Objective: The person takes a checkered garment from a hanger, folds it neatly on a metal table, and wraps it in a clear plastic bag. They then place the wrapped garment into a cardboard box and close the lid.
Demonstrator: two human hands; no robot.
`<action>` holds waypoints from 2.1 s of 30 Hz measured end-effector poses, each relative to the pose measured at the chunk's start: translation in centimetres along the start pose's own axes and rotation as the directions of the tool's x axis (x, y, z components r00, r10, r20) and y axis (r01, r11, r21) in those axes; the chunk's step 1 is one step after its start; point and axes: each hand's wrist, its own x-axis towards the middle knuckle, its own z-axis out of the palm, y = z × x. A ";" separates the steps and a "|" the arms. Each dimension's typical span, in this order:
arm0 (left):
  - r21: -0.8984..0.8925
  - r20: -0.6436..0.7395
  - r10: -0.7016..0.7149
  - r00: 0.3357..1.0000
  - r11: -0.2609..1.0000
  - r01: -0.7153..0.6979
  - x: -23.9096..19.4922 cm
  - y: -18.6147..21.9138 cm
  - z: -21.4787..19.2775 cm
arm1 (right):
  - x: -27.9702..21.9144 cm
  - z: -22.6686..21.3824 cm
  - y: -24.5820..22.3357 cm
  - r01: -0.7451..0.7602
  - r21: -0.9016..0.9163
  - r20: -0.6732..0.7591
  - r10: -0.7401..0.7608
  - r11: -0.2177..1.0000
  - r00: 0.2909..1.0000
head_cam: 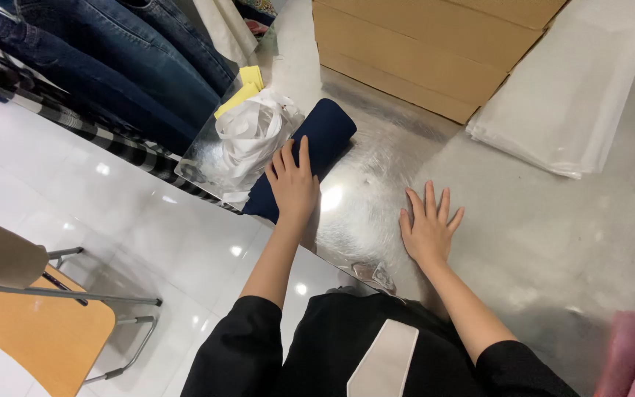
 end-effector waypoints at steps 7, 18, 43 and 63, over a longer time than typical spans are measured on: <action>-0.080 -0.181 0.161 0.970 0.981 -0.178 -1.9 2.3 0.3 | 0.1 -0.1 -0.2 -0.018 0.018 -0.016 0.018 1.000 1.000; -0.410 0.287 0.035 0.957 0.908 0.089 -11.3 3.1 6.1 | 0.7 0.6 0.2 0.022 0.175 -0.018 -0.019 0.984 1.000; -0.993 0.016 -0.544 0.839 0.089 0.076 -0.3 -22.8 -18.8 | 5.9 -5.4 -43.4 0.489 0.805 -0.146 -0.686 0.337 0.712; -0.832 -0.071 -0.538 0.840 0.497 0.248 15.5 -38.5 -29.0 | 17.9 -13.7 -67.2 0.607 0.777 -0.267 -0.785 0.168 0.559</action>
